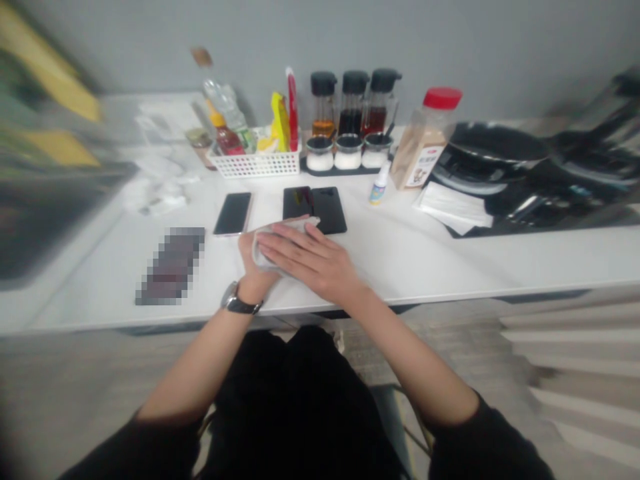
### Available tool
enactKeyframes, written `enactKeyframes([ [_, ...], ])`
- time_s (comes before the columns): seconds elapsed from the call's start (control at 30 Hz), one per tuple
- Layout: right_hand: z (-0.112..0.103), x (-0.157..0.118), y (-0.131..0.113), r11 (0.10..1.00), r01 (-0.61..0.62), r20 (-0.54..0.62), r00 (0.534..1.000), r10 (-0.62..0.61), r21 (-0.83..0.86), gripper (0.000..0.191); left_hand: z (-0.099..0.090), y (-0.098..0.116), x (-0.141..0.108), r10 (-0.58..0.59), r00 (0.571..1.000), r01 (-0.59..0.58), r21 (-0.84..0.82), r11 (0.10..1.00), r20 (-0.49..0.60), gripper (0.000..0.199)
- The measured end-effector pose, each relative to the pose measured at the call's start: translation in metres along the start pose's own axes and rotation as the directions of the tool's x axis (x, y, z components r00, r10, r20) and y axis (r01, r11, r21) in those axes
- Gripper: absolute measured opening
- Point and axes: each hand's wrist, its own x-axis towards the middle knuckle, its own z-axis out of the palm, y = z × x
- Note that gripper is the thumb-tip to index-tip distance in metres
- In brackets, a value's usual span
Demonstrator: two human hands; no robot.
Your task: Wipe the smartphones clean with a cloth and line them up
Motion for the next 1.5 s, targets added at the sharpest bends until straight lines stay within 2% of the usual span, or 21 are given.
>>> enactKeyframes([
  [0.1,0.000,-0.007,0.012,0.993,-0.115,-0.104,0.988,0.117,0.030,0.060,0.003,0.001,0.004,0.227,0.965,-0.227,0.012,0.974,-0.128,0.026],
  [0.17,0.000,-0.010,0.019,0.977,-0.207,-0.185,0.960,0.211,0.043,0.057,0.006,0.002,0.007,0.281,0.942,-0.275,0.058,0.960,-0.185,0.020],
  [0.27,0.000,-0.008,0.021,0.970,-0.239,-0.247,0.939,0.239,0.030,0.050,0.009,0.003,0.007,0.240,0.952,-0.228,0.080,0.970,-0.192,0.016],
  [0.4,-0.001,0.009,0.019,0.991,-0.086,-0.250,0.962,0.109,0.101,0.038,0.010,0.002,0.005,0.226,0.959,-0.229,0.002,0.973,-0.171,0.015],
  [0.5,-0.003,0.022,0.019,0.989,-0.027,-0.279,0.958,0.067,0.147,0.027,0.009,0.003,0.006,0.146,0.973,-0.158,-0.055,0.986,-0.177,0.014],
  [0.6,-0.007,0.030,0.017,0.983,-0.051,-0.257,0.962,0.096,0.177,0.022,0.007,0.007,0.008,0.082,0.981,-0.100,-0.095,0.990,-0.178,0.012],
  [0.7,-0.012,0.034,0.011,0.958,-0.149,-0.235,0.949,0.208,0.244,0.022,0.006,0.011,0.012,0.051,0.986,-0.062,-0.067,0.996,-0.160,0.014],
  [0.8,-0.013,0.034,0.008,0.886,-0.290,-0.267,0.878,0.397,0.361,0.021,0.007,0.010,0.016,-0.048,0.991,0.041,-0.062,0.997,-0.128,0.020],
  [0.9,-0.008,0.027,0.018,0.795,-0.396,-0.313,0.766,0.562,0.459,0.028,0.007,0.007,0.016,-0.135,0.990,0.132,-0.073,0.989,-0.033,0.009],
  [1.0,0.003,0.010,0.041,0.706,-0.419,-0.381,0.627,0.680,0.571,0.031,0.001,0.006,0.013,-0.224,0.969,0.231,-0.065,0.971,0.108,0.015],
  [1.07,0.012,-0.005,0.056,0.648,-0.391,-0.397,0.552,0.733,0.654,0.031,-0.004,0.010,0.009,-0.282,0.948,0.300,-0.118,0.947,0.145,0.018],
  [1.13,0.020,-0.018,0.066,0.601,-0.356,-0.378,0.527,0.762,0.715,0.033,-0.008,0.018,0.006,-0.353,0.927,0.372,-0.210,0.904,0.125,0.017],
  [1.23,0.029,-0.030,0.067,0.563,-0.369,-0.330,0.530,0.781,0.740,0.037,-0.009,0.030,0.001,-0.440,0.898,0.423,-0.329,0.844,0.026,0.018],
  [1.3,0.028,-0.032,0.061,0.544,-0.421,-0.332,0.478,0.813,0.726,0.037,-0.007,0.037,-0.004,-0.424,0.905,0.384,-0.371,0.845,-0.028,0.020],
  [1.37,0.022,-0.030,0.052,0.536,-0.485,-0.358,0.416,0.836,0.691,0.034,-0.005,0.042,-0.009,-0.361,0.931,0.323,-0.362,0.875,-0.043,0.024],
  [1.4,0.018,-0.028,0.048,0.552,-0.513,-0.378,0.409,0.831,0.657,0.033,-0.004,0.043,-0.013,-0.328,0.944,0.298,-0.339,0.893,-0.036,0.025],
  [1.43,0.013,-0.026,0.042,0.584,-0.536,-0.393,0.436,0.810,0.610,0.031,-0.003,0.044,-0.016,-0.299,0.954,0.279,-0.309,0.909,-0.021,0.026],
  [1.5,0.005,-0.020,0.030,0.684,-0.553,-0.398,0.559,0.728,0.476,0.028,0.000,0.045,-0.025,-0.263,0.965,0.252,-0.253,0.934,-0.008,0.028],
])
